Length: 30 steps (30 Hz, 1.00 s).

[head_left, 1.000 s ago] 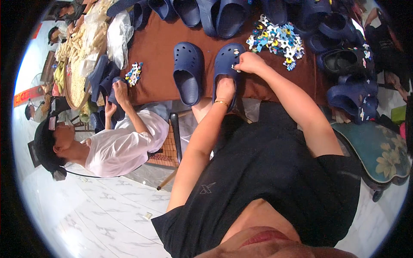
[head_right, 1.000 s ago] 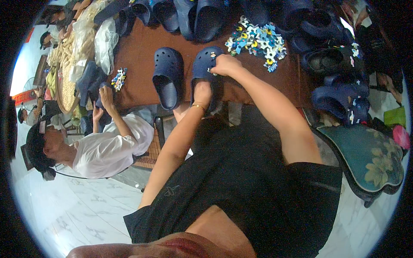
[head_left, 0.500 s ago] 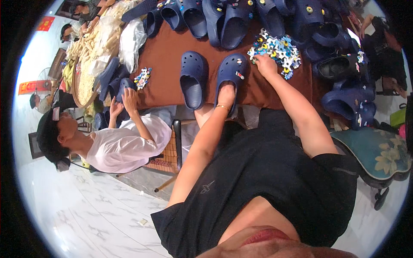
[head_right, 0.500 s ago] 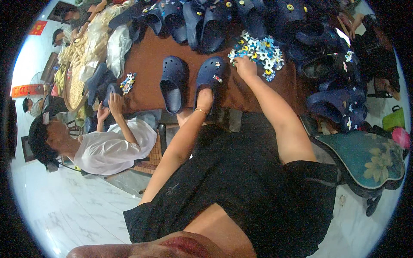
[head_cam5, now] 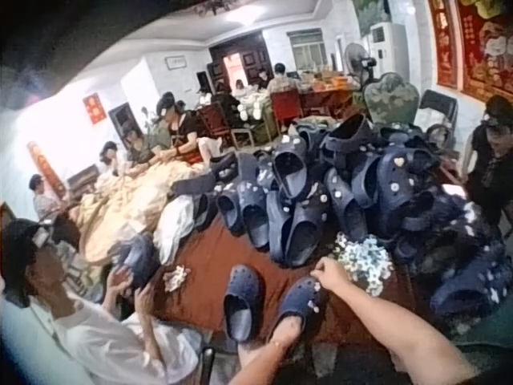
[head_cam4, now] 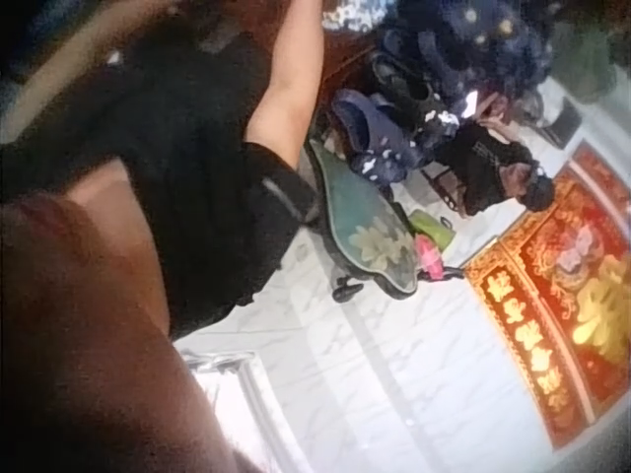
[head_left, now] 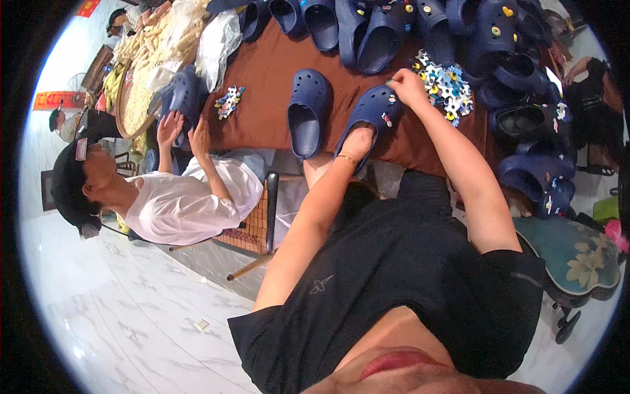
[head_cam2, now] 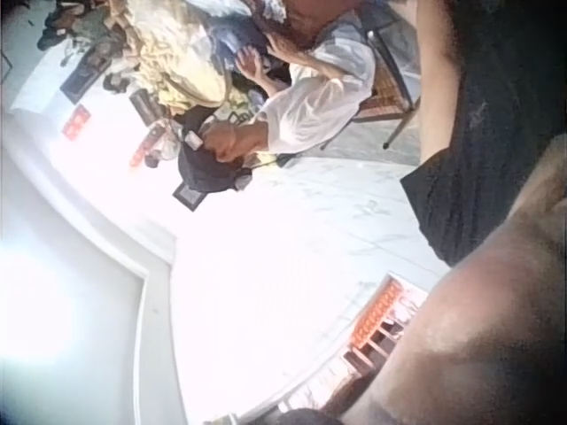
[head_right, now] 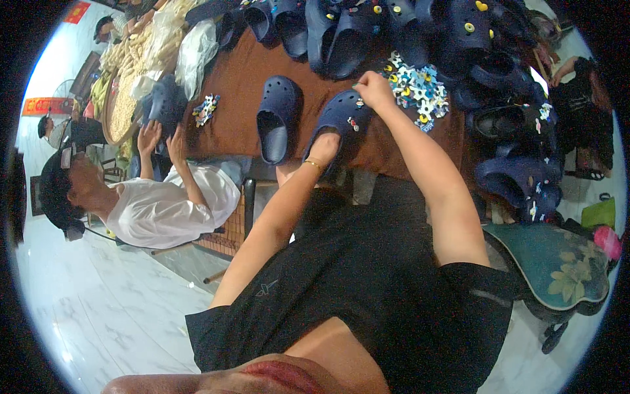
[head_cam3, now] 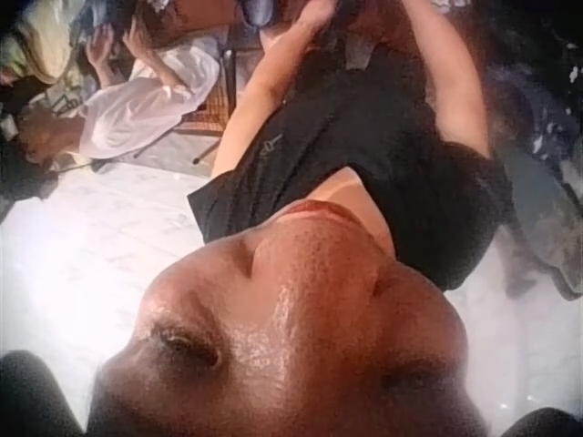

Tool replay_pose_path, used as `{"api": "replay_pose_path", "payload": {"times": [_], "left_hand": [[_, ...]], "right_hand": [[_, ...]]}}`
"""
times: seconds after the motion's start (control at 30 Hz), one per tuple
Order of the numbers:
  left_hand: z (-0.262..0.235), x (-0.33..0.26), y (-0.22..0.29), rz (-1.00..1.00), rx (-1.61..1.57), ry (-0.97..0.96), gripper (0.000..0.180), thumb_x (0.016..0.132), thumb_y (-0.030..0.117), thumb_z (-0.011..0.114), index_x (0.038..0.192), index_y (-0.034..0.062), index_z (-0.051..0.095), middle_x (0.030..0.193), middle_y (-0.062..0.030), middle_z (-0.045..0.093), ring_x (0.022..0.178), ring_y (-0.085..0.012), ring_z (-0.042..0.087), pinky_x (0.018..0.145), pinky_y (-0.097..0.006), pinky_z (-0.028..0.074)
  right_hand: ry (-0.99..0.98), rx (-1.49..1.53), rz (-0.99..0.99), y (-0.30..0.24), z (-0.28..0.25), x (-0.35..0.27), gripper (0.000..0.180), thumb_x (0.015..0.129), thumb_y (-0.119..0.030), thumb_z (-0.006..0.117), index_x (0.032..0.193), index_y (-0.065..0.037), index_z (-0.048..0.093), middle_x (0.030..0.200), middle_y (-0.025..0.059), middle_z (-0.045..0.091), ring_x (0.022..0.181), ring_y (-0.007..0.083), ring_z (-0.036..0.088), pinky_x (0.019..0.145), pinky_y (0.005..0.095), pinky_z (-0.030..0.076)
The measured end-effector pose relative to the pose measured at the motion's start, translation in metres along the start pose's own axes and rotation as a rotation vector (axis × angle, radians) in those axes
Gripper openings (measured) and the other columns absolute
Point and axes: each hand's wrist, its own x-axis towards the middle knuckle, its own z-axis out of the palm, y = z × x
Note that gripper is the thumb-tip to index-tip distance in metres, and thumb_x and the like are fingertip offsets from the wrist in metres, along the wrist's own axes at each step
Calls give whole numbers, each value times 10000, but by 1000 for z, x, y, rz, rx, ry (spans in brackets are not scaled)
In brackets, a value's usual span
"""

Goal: Attaching decorative charms to the holes of blue clog-style shoes.

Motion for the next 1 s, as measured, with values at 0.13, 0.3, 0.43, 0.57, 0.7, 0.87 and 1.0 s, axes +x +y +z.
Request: {"api": "replay_pose_path", "payload": {"times": [0.13, 0.3, 0.43, 0.57, 0.7, 0.87, 1.0], "left_hand": [[-3, 2, 5, 16, -10, -38, 236, 782, 128, 362, 712, -2, 546, 783, -244, 572, 771, -394, 548, 704, -473, 424], [-6, 0, 8, -1, -43, -31, 237, 788, 138, 366, 715, 1, 545, 772, -241, 572, 763, -384, 555, 701, -466, 429], [-5, -1, 5, -2, -18, -22, 219, 784, 146, 401, 744, -2, 559, 766, -238, 579, 751, -375, 566, 695, -453, 441], [-12, 3, 16, 4, -50, -30, 229, 783, 139, 375, 723, 2, 549, 764, -237, 571, 748, -388, 555, 688, -456, 435], [-5, -3, 7, -11, -52, 3, 226, 777, 143, 381, 705, 5, 544, 750, -239, 566, 733, -392, 552, 680, -460, 434], [-10, -2, 16, -50, -148, 3, 234, 772, 137, 381, 669, -4, 537, 752, -256, 564, 742, -404, 547, 681, -473, 429], [-12, 0, 16, -71, -133, -57, 233, 772, 135, 381, 675, -6, 540, 770, -256, 571, 755, -407, 549, 688, -477, 428]], "right_hand": [[-537, -44, 82, -27, 23, 11, 163, 645, -189, 666, 723, -47, 661, 704, 129, 640, 644, 222, 625, 622, 328, 489], [-872, -467, 202, -62, 41, 25, 219, 729, -249, 652, 657, -42, 649, 629, 84, 618, 564, 171, 588, 553, 331, 471], [-1091, -522, 188, -75, 50, 36, 195, 732, -177, 673, 634, -18, 617, 582, 71, 570, 458, 179, 490, 408, 329, 361], [-1129, -597, 251, -66, 70, 38, 233, 750, -207, 667, 628, -19, 603, 577, 66, 561, 449, 178, 478, 410, 333, 360], [-1045, -575, 308, -70, 70, 36, 229, 753, -205, 666, 643, -17, 595, 564, 61, 548, 461, 165, 487, 405, 325, 367], [-985, -268, 21, -56, 52, 23, 169, 677, -150, 699, 797, -48, 636, 667, 92, 616, 529, 182, 563, 494, 328, 454], [-1014, -357, 1, -51, 49, 31, 147, 660, -107, 685, 784, -36, 648, 625, 103, 612, 512, 194, 564, 465, 332, 447]]}}
